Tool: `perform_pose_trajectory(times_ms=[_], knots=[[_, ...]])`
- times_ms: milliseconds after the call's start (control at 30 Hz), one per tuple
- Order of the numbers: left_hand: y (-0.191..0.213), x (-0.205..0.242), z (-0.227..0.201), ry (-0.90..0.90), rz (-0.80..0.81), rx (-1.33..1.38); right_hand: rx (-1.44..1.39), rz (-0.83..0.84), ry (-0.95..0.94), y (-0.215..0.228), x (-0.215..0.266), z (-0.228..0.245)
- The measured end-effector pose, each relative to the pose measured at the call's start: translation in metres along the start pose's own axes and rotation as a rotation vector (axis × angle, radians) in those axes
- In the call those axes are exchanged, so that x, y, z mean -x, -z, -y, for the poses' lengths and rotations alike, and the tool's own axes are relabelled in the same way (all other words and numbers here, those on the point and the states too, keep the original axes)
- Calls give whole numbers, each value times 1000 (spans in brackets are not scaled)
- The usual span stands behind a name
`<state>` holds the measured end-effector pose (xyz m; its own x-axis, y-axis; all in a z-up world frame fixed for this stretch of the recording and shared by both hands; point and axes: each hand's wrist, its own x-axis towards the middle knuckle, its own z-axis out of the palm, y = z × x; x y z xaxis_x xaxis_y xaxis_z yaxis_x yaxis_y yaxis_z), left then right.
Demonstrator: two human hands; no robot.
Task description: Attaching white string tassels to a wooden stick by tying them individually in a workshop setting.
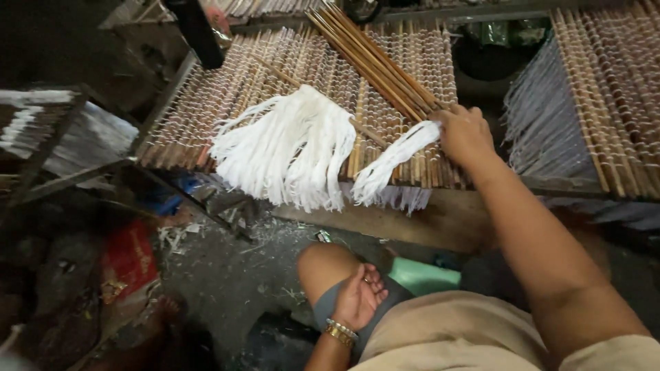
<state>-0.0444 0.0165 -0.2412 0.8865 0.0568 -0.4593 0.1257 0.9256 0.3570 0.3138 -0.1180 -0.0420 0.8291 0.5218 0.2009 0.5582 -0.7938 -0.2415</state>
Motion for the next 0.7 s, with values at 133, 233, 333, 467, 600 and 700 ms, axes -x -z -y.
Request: perform_pose_trajectory(times_ms=[133,233,333,467,600,700], knots=[[-31,13,-9,-389,69,-499,-181,-136,103,11,15,3],[-86,41,-42,-975,40,-1067,-338,-82,338,64,62,61],[-159,91,-72,-1309,29,-1407,-509,192,695,117,126,131],[-180,96,-79,-736,371,-948,-629,589,923,164,120,162],[-127,64,-42,-597,228,-786,-403,390,350,87,6,88],[-119,54,-32,-464,257,-821,-78,191,153,36,-65,38]])
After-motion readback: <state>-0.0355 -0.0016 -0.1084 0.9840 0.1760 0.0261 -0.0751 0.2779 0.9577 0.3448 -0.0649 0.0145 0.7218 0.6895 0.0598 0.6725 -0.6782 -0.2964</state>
